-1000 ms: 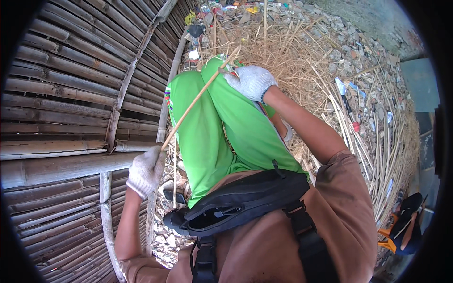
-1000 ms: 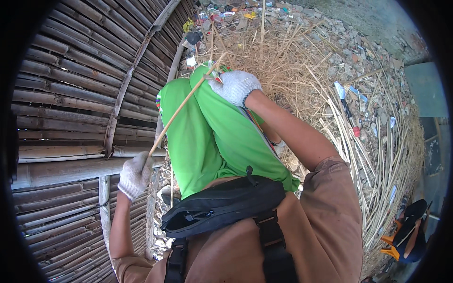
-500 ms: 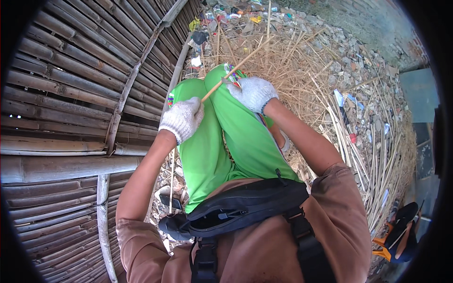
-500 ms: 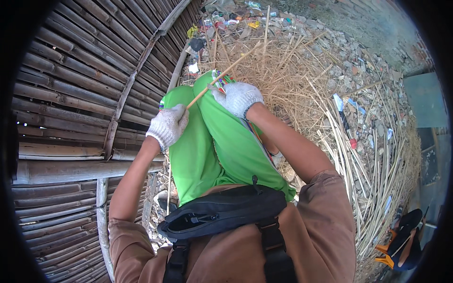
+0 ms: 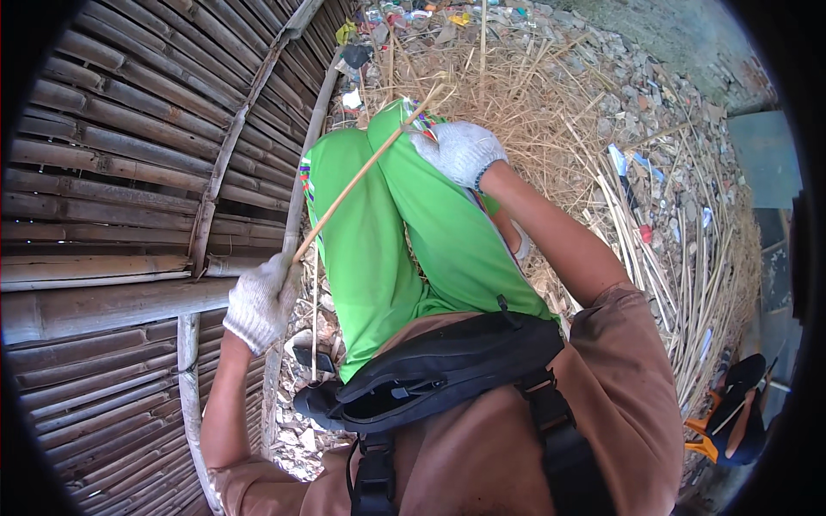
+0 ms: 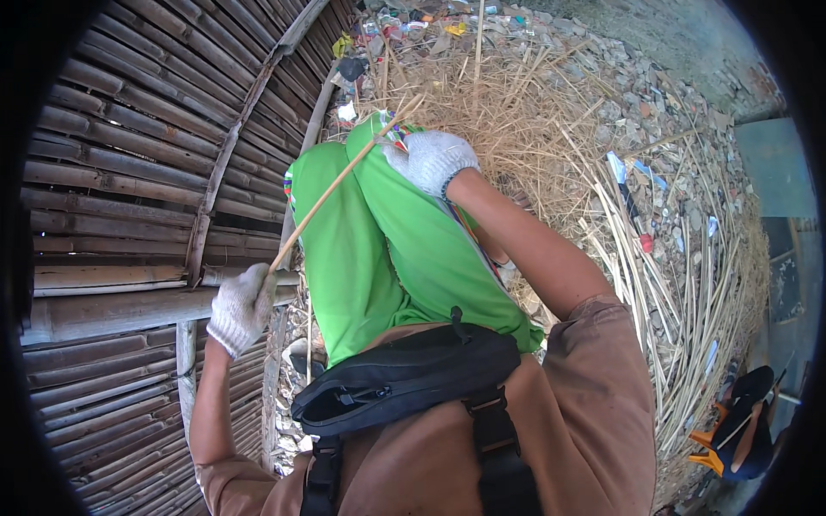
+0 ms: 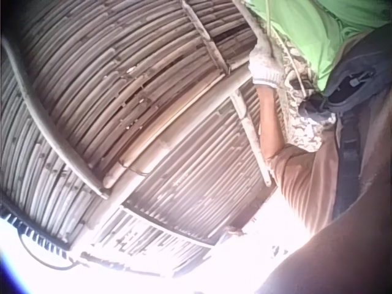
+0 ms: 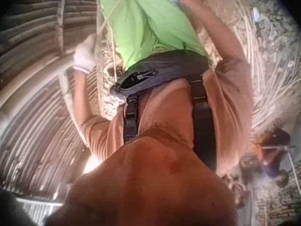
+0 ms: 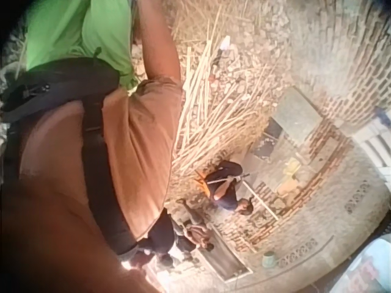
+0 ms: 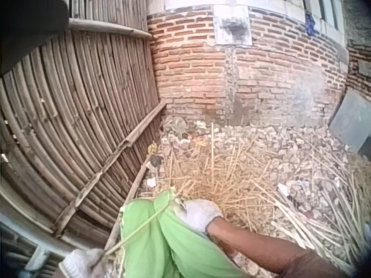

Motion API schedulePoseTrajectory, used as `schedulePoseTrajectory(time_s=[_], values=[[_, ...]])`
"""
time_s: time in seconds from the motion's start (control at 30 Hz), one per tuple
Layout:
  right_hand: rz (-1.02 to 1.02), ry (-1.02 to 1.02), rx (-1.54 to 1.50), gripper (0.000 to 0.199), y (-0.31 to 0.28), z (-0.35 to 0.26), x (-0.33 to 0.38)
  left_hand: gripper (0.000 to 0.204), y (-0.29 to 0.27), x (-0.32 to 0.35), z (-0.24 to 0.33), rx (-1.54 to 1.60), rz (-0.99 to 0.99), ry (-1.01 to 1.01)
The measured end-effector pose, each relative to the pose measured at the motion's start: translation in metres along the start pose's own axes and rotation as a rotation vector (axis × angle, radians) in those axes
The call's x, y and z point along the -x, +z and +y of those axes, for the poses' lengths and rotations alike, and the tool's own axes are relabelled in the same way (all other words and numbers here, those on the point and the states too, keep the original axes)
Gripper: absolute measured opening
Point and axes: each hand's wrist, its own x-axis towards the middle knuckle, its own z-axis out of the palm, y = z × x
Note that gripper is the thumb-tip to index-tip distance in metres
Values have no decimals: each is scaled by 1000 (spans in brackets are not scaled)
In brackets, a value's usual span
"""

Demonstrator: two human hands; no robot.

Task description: The person strips layers from a bamboo stick using a small blade held in one gloved hand while the other hand holds the stick steady against their lap.

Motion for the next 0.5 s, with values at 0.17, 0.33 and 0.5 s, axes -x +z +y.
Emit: schedulePoseTrajectory(time_s=[0.17,0.33,0.5], values=[[38,-4,16,67,1,2,4,13,-25,67,-1,-85,-65,-138],[46,-16,27,66,3,3,4,16,-25,78,1,-55,-83,-178],[30,-52,24,69,-1,0,1,27,8,20,-5,205,-22,-77]])
